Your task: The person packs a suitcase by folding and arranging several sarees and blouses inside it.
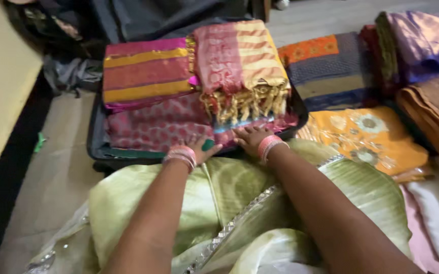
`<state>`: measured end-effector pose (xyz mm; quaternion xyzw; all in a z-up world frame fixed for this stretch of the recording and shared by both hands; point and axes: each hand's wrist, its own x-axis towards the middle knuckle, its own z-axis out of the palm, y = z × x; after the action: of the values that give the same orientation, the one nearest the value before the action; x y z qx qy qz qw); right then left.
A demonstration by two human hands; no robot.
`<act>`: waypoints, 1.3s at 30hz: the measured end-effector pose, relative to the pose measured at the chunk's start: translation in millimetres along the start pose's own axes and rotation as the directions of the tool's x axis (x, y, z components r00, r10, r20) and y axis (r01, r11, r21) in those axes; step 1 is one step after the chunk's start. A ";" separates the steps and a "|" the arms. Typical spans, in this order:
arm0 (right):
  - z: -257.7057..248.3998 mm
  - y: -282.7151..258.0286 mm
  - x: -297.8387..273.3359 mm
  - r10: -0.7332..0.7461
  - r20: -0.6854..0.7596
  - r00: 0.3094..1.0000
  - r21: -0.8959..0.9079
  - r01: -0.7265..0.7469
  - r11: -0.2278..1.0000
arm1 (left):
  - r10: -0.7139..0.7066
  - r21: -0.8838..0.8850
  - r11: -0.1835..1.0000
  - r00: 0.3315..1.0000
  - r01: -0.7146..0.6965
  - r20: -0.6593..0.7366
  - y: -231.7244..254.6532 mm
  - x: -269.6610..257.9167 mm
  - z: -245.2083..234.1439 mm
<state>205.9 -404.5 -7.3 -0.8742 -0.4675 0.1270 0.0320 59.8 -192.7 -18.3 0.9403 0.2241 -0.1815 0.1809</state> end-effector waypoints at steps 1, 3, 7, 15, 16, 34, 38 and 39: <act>1.0 6.9 -2.5 0.010 0.005 1.000 0.001 -0.010 1.000 | 0.034 0.029 0.999 0.998 -0.036 0.061 0.8 4.7 -0.2; -1.8 15.0 -3.5 0.072 0.034 0.997 -0.028 -0.071 0.997 | -0.040 0.013 0.999 0.993 0.039 0.109 4.7 3.1 -9.4; 3.0 21.8 -4.4 0.090 0.042 0.995 -0.042 -0.089 0.995 | -0.122 -0.095 0.987 0.990 0.128 0.064 24.3 -25.2 -20.2; 25.8 50.3 40.2 0.055 0.172 0.984 0.246 -0.097 0.964 | -0.096 -0.087 0.993 0.986 0.084 -0.140 36.6 -56.7 -28.9; 28.5 49.8 46.5 0.059 0.166 0.984 0.247 -0.100 0.964 | -0.123 -0.085 0.990 0.986 0.113 -0.116 37.3 -54.2 -28.3; -92.2 107.1 -27.1 -0.089 -0.119 0.989 0.920 0.144 0.365 | 0.399 -0.113 0.724 0.547 -0.680 -0.736 108.0 -8.9 -68.1; -102.2 212.6 -35.0 0.243 -0.384 0.891 0.916 0.333 0.224 | 0.402 -0.201 0.739 0.660 -0.643 -0.634 175.1 31.8 -95.9; -94.6 240.0 -32.4 0.419 -0.434 0.798 0.895 0.328 0.303 | 0.454 -0.210 0.676 0.624 -0.707 -0.636 194.6 43.6 -99.4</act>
<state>406.8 -559.9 48.3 -0.6846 -0.2355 0.0940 0.6834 216.8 -297.6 100.0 0.9040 -0.0261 0.2143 0.3690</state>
